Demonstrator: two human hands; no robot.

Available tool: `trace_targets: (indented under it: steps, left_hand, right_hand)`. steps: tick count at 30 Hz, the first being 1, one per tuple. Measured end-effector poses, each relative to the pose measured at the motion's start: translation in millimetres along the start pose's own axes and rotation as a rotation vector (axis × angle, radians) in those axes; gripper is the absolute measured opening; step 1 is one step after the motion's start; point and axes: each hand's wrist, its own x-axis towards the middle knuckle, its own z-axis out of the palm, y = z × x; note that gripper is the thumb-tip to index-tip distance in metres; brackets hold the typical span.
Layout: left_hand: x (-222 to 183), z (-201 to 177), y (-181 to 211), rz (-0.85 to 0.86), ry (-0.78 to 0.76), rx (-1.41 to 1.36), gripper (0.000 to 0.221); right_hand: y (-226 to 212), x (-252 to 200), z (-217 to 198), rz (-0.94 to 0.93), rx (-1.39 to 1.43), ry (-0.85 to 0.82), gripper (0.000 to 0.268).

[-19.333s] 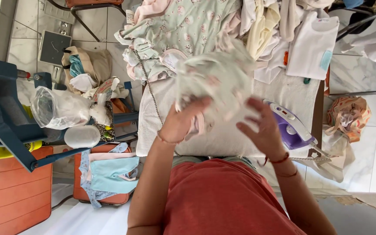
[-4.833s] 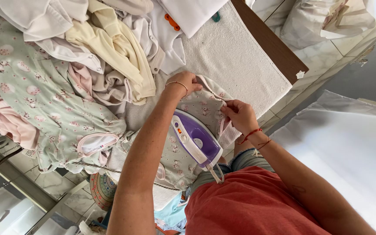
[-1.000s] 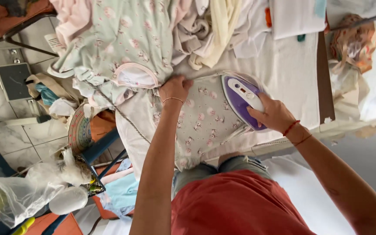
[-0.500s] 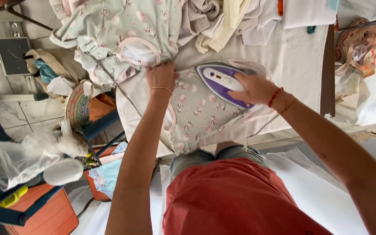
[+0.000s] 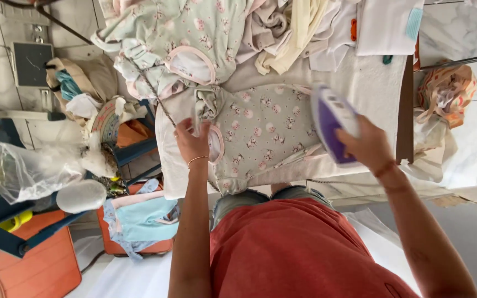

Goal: Ironing and folding baby clothes at a pressing station in a factory environment.

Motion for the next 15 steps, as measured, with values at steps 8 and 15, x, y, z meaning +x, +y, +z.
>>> trace_targets:
  steps: [8,15]
  left_hand:
    - [9.5,9.6,33.0,-0.215,-0.193,0.307,0.047]
    - [-7.2,10.2,34.5,-0.084,-0.083,0.258,0.025]
  right_hand:
    - [100.6,1.4,-3.1,0.087,0.591,0.152,0.015]
    - [71.3,-7.2,-40.3,0.189,-0.057,0.071,0.060]
